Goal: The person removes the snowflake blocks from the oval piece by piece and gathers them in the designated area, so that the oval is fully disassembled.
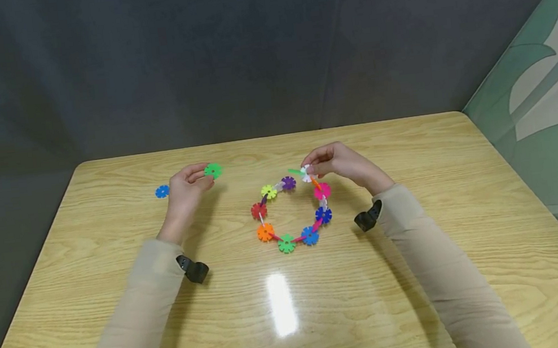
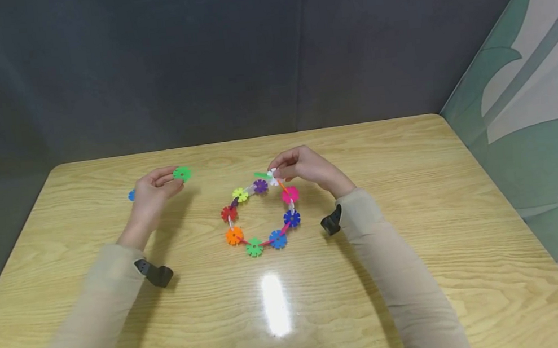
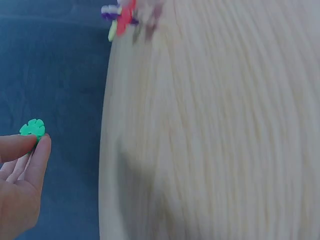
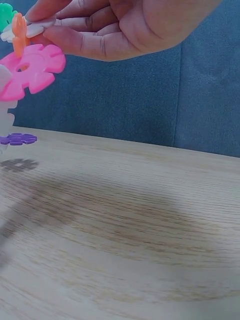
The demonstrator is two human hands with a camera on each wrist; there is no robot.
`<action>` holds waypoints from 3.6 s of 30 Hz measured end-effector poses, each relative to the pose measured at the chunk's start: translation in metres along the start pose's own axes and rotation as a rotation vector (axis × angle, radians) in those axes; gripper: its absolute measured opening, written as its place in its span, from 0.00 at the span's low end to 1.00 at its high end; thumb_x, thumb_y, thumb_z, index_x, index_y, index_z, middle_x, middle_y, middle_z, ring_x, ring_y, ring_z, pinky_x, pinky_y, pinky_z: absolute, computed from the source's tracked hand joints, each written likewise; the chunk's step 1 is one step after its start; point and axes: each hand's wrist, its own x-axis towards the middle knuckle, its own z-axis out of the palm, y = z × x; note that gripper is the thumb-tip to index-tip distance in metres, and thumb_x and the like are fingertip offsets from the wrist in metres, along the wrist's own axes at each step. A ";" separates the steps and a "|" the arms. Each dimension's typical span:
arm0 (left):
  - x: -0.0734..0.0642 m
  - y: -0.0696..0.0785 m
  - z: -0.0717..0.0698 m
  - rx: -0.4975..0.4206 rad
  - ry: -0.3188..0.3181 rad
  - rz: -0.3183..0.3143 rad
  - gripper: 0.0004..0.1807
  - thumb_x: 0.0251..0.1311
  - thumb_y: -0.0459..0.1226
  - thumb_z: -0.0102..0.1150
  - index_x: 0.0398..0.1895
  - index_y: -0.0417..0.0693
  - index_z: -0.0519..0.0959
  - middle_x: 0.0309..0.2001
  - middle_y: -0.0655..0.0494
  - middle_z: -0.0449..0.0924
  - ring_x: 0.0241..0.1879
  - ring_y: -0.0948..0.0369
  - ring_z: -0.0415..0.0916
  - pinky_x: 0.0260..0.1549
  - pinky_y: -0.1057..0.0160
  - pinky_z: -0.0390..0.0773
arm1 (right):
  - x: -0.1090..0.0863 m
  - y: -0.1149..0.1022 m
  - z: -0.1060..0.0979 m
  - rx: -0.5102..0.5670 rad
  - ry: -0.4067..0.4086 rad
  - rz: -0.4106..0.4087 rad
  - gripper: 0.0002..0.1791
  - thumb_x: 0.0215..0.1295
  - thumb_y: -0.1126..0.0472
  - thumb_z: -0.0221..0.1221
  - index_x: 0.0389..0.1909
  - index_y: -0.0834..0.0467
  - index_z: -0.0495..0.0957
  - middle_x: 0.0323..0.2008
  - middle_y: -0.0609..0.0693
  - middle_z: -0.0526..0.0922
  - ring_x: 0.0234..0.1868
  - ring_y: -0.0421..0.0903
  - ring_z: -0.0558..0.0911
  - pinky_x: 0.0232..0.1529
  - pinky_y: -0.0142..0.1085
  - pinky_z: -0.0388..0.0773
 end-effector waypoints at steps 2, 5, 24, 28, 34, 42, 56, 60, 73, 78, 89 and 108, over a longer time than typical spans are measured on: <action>0.002 -0.002 -0.006 0.025 0.018 -0.001 0.22 0.64 0.27 0.53 0.61 0.33 0.70 0.42 0.57 0.76 0.35 0.75 0.77 0.41 0.78 0.80 | 0.000 0.000 -0.001 -0.002 0.000 -0.001 0.15 0.67 0.62 0.56 0.50 0.66 0.77 0.31 0.38 0.81 0.38 0.44 0.77 0.54 0.50 0.75; 0.003 -0.006 -0.015 0.086 0.049 0.011 0.21 0.64 0.28 0.54 0.61 0.34 0.71 0.50 0.46 0.76 0.35 0.76 0.77 0.41 0.79 0.80 | 0.000 0.001 -0.001 0.001 0.002 -0.003 0.15 0.67 0.62 0.56 0.50 0.66 0.77 0.30 0.39 0.80 0.38 0.45 0.77 0.54 0.49 0.75; 0.012 -0.032 -0.050 0.266 0.174 -0.083 0.21 0.63 0.31 0.57 0.59 0.37 0.73 0.48 0.52 0.74 0.35 0.75 0.68 0.35 0.83 0.77 | 0.000 0.003 0.000 0.022 0.006 -0.010 0.14 0.67 0.62 0.57 0.49 0.66 0.77 0.30 0.38 0.81 0.39 0.44 0.79 0.53 0.46 0.76; 0.012 -0.035 -0.052 0.272 0.174 -0.085 0.20 0.63 0.29 0.56 0.59 0.36 0.74 0.43 0.55 0.73 0.34 0.75 0.67 0.35 0.84 0.77 | 0.000 0.003 0.000 0.022 0.005 -0.013 0.14 0.66 0.61 0.57 0.49 0.66 0.78 0.31 0.38 0.81 0.39 0.44 0.78 0.53 0.46 0.76; 0.012 -0.037 -0.054 0.332 0.170 -0.095 0.20 0.63 0.28 0.54 0.59 0.37 0.74 0.48 0.49 0.75 0.34 0.75 0.67 0.33 0.85 0.74 | -0.001 0.003 0.001 0.019 0.003 -0.017 0.15 0.66 0.61 0.58 0.49 0.66 0.78 0.32 0.37 0.82 0.39 0.42 0.78 0.53 0.46 0.76; 0.015 -0.040 -0.053 0.291 0.186 -0.099 0.19 0.62 0.26 0.55 0.57 0.32 0.74 0.43 0.50 0.77 0.28 0.79 0.70 0.31 0.84 0.76 | 0.000 0.002 0.001 0.005 0.010 -0.005 0.17 0.66 0.61 0.58 0.53 0.66 0.77 0.34 0.35 0.82 0.37 0.38 0.78 0.52 0.44 0.77; 0.016 -0.041 -0.055 0.309 0.177 -0.124 0.20 0.63 0.28 0.54 0.58 0.32 0.73 0.56 0.36 0.76 0.29 0.80 0.68 0.33 0.85 0.75 | 0.000 0.000 0.000 0.006 0.024 -0.026 0.17 0.67 0.65 0.56 0.53 0.68 0.76 0.32 0.34 0.82 0.36 0.37 0.80 0.53 0.48 0.78; 0.015 -0.041 -0.055 0.320 0.182 -0.116 0.20 0.63 0.28 0.53 0.58 0.33 0.73 0.56 0.35 0.76 0.30 0.79 0.68 0.33 0.85 0.75 | 0.000 0.001 0.000 0.019 0.022 -0.025 0.17 0.67 0.65 0.56 0.54 0.68 0.76 0.33 0.35 0.82 0.36 0.35 0.80 0.54 0.49 0.77; 0.011 -0.015 -0.024 0.253 0.077 -0.002 0.20 0.65 0.32 0.54 0.59 0.33 0.73 0.57 0.37 0.76 0.36 0.72 0.76 0.35 0.83 0.77 | 0.002 -0.001 0.001 0.023 0.023 -0.030 0.16 0.69 0.64 0.54 0.54 0.66 0.76 0.38 0.39 0.82 0.39 0.37 0.80 0.54 0.46 0.78; 0.007 0.000 0.003 0.197 -0.044 0.018 0.20 0.66 0.34 0.54 0.59 0.34 0.73 0.57 0.39 0.76 0.50 0.56 0.77 0.42 0.76 0.81 | 0.004 -0.004 0.004 0.024 0.017 -0.027 0.16 0.69 0.64 0.54 0.55 0.66 0.76 0.42 0.43 0.82 0.39 0.38 0.80 0.55 0.49 0.77; -0.014 0.022 0.060 0.085 -0.278 0.059 0.21 0.64 0.37 0.57 0.58 0.36 0.74 0.57 0.39 0.77 0.56 0.49 0.77 0.54 0.57 0.80 | 0.008 -0.006 0.010 0.004 0.001 -0.034 0.16 0.69 0.63 0.53 0.54 0.66 0.76 0.47 0.51 0.82 0.39 0.37 0.80 0.56 0.50 0.77; -0.022 0.021 0.093 0.118 -0.368 0.057 0.19 0.60 0.41 0.63 0.52 0.43 0.78 0.52 0.46 0.81 0.50 0.52 0.80 0.51 0.55 0.81 | 0.009 -0.009 0.018 -0.011 -0.055 -0.016 0.15 0.65 0.61 0.59 0.50 0.63 0.78 0.36 0.43 0.84 0.38 0.41 0.80 0.49 0.43 0.79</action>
